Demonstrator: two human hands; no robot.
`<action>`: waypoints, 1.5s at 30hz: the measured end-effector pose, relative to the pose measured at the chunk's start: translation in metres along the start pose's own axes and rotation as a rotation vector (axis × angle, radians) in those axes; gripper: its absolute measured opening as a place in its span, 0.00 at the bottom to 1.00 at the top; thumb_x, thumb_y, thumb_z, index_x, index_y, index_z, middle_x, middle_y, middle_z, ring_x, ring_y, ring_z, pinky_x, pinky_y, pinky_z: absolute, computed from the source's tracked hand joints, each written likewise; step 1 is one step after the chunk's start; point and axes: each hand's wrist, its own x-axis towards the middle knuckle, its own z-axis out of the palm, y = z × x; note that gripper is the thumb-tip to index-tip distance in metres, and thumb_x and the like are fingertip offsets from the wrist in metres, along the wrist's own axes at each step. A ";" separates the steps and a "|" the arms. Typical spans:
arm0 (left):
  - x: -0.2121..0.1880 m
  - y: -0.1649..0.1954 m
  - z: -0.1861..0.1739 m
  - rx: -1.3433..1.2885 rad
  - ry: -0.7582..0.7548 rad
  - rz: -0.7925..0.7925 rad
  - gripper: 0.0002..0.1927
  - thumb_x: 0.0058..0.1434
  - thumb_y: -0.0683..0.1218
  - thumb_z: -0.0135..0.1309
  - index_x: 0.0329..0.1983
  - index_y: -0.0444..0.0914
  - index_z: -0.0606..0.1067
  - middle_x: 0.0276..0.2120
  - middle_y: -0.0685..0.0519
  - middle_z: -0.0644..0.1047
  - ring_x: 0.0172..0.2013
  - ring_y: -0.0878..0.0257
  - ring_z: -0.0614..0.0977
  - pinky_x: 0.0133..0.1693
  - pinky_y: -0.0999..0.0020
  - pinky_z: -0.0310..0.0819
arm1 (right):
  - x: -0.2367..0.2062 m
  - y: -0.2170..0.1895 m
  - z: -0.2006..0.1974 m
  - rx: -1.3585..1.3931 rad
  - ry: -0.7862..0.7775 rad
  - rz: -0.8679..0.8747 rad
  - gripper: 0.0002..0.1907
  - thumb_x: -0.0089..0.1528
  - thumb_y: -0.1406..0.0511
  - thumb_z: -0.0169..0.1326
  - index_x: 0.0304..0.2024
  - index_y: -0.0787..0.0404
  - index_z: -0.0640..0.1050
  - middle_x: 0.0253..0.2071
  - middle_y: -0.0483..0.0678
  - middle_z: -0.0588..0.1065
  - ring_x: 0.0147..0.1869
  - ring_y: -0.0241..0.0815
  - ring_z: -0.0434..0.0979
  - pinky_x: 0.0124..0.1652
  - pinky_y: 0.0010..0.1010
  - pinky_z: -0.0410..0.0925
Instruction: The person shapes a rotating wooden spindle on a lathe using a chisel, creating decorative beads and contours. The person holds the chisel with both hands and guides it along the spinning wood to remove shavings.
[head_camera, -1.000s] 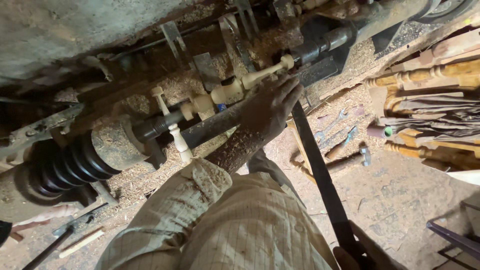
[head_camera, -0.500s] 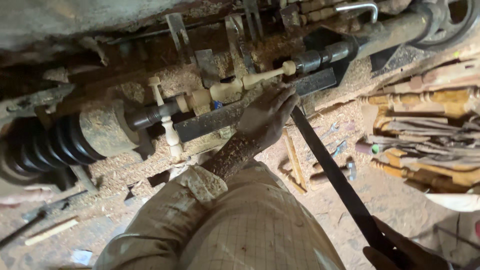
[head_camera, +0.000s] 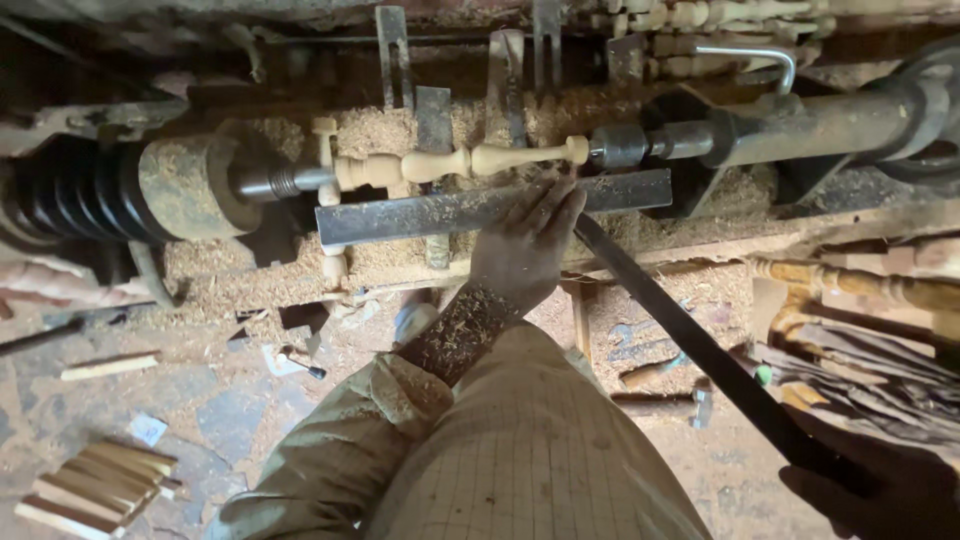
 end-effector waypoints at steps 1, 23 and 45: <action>0.000 0.001 0.001 -0.005 0.002 -0.017 0.07 0.74 0.43 0.55 0.50 0.40 0.82 0.51 0.48 0.83 0.52 0.57 0.87 0.45 0.65 0.88 | 0.010 0.002 -0.006 0.007 -0.032 -0.009 0.39 0.56 0.63 0.74 0.71 0.49 0.77 0.29 0.51 0.78 0.24 0.43 0.76 0.28 0.35 0.75; 0.004 0.014 0.003 0.092 -0.011 -0.154 0.11 0.70 0.39 0.54 0.54 0.34 0.79 0.51 0.42 0.83 0.49 0.52 0.87 0.46 0.59 0.86 | 0.109 -0.012 -0.079 -0.038 -0.197 -0.106 0.34 0.61 0.66 0.67 0.70 0.49 0.75 0.31 0.55 0.78 0.26 0.46 0.76 0.28 0.40 0.74; 0.002 0.010 -0.004 0.182 -0.079 -0.168 0.15 0.68 0.45 0.53 0.55 0.34 0.77 0.50 0.42 0.82 0.49 0.50 0.87 0.50 0.54 0.85 | 0.199 -0.029 -0.123 0.073 -0.282 -0.138 0.34 0.61 0.71 0.66 0.70 0.57 0.74 0.31 0.60 0.79 0.30 0.47 0.80 0.32 0.40 0.75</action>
